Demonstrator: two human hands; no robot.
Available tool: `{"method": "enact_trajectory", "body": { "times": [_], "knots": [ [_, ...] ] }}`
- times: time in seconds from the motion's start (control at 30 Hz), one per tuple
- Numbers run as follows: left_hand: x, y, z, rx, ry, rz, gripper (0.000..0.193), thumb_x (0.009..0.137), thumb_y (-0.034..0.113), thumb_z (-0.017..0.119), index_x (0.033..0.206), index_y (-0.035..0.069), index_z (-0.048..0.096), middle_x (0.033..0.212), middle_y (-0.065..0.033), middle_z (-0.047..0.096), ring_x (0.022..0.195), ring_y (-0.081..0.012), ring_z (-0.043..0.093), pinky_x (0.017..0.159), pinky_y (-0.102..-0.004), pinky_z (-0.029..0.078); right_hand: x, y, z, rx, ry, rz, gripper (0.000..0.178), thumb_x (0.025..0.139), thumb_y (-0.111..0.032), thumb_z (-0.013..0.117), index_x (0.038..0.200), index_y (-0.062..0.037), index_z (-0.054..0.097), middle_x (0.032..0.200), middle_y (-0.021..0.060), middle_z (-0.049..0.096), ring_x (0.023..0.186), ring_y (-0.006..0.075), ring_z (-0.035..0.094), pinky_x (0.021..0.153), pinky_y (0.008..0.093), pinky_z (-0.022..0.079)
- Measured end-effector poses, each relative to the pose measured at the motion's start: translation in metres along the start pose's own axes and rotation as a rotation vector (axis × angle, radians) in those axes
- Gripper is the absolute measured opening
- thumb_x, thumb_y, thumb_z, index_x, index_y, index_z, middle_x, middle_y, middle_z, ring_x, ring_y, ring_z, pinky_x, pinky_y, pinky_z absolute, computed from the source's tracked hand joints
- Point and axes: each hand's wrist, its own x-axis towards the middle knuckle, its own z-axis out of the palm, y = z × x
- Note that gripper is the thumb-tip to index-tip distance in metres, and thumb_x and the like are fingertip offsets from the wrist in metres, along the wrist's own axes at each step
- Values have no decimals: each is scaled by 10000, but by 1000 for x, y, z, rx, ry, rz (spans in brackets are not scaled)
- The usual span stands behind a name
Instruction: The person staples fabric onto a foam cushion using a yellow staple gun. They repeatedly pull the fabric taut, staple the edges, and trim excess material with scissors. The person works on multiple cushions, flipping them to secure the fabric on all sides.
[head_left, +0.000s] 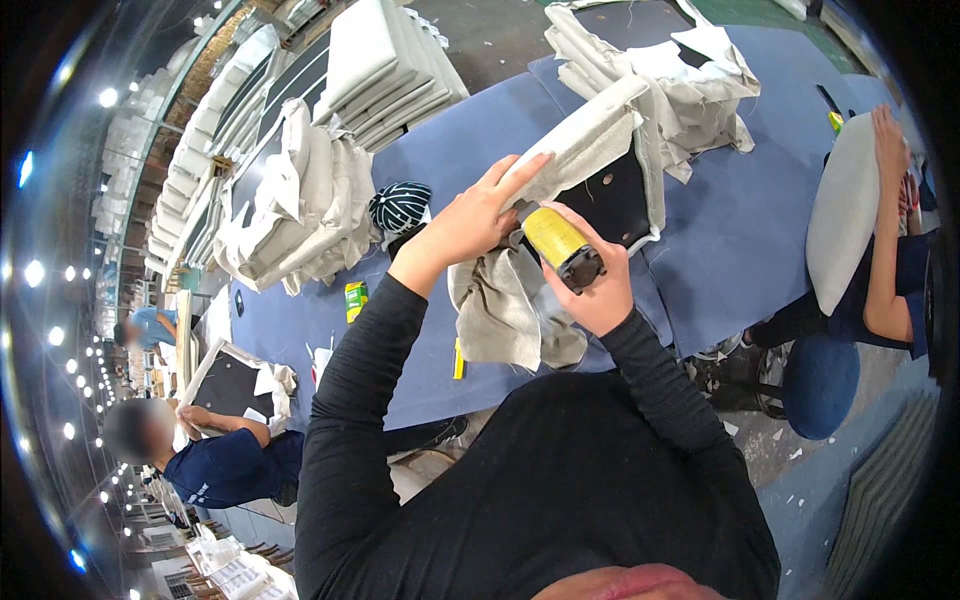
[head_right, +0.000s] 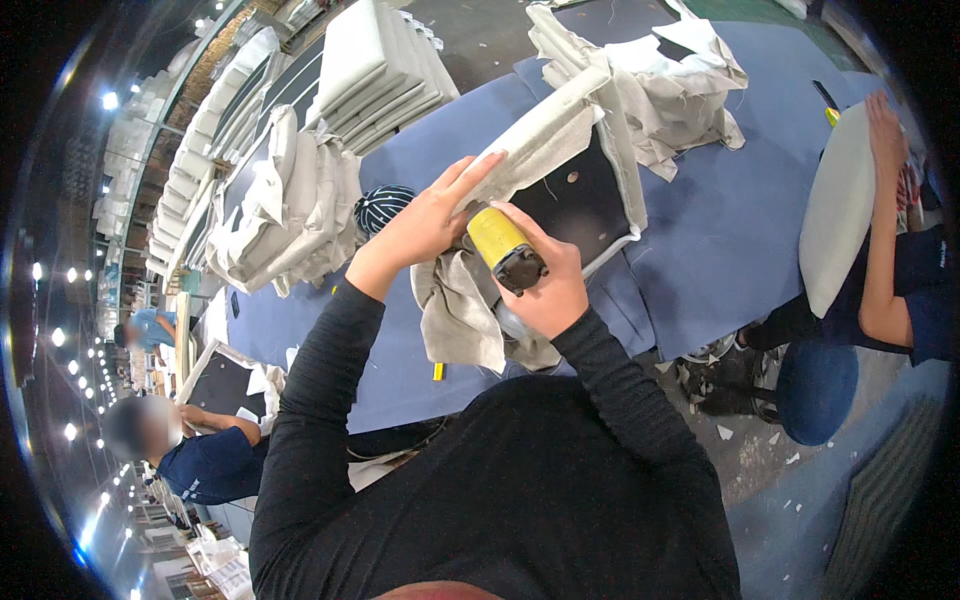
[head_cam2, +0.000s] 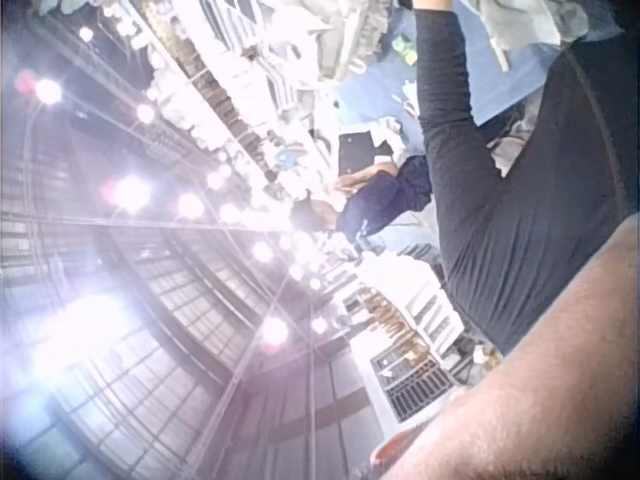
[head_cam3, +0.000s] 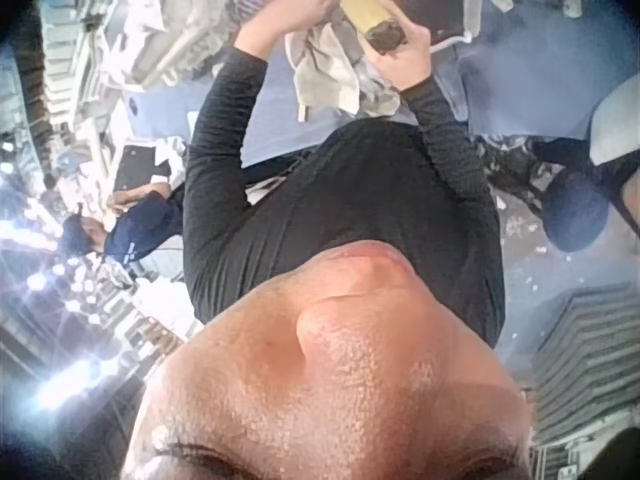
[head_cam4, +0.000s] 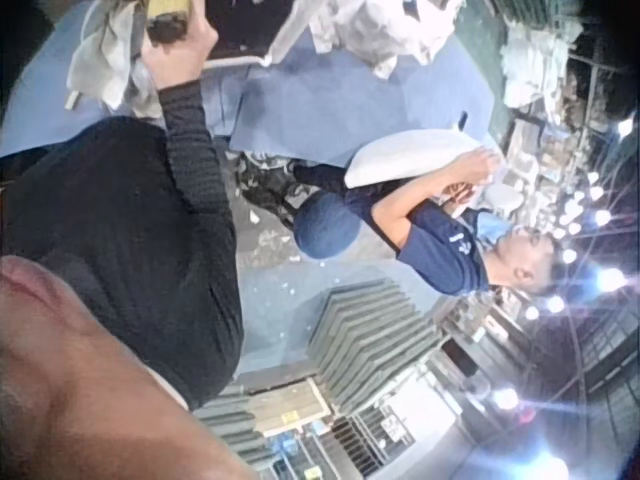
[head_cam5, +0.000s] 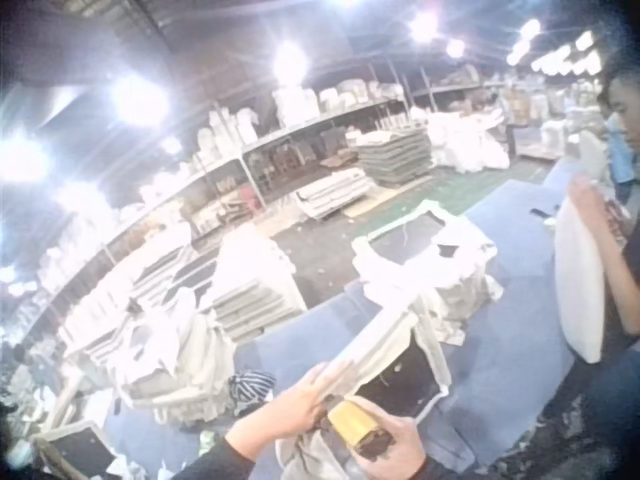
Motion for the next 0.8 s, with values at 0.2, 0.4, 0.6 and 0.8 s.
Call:
{"method": "enact_trajectory", "body": {
  "times": [0.2,0.4,0.6,0.8],
  "knots": [
    [0,-3,4,55,20,-23,1016,926,-55,656,1772,357,274,1653,-270,464,1354,-532,623,1131,-544,554,3,-11,2,-35,-31,44,687,843,50,760,1513,-31,634,1298,197,790,1187,339,802,1003,362,600],
    [-2,2,1,18,-10,-65,1084,878,-98,710,1775,334,280,1645,-252,474,1381,-515,608,1153,-530,544,3,1,1,-8,-73,80,773,790,30,777,1538,-87,622,1296,211,771,1095,429,781,929,403,623],
    [1,4,-1,10,-14,-76,1109,845,-129,735,1773,300,307,1649,-231,476,1445,-478,572,1184,-505,520,4,0,10,-37,-40,-17,768,793,31,771,1538,-74,620,1296,211,776,1114,428,778,937,392,619],
    [-5,-12,-1,-81,7,-4,1096,844,-120,723,1777,276,306,1666,-244,458,1485,-473,536,1211,-497,493,0,3,13,3,-81,13,756,796,13,767,1532,-53,611,1327,223,765,1147,436,766,964,407,615]
  ]
}}
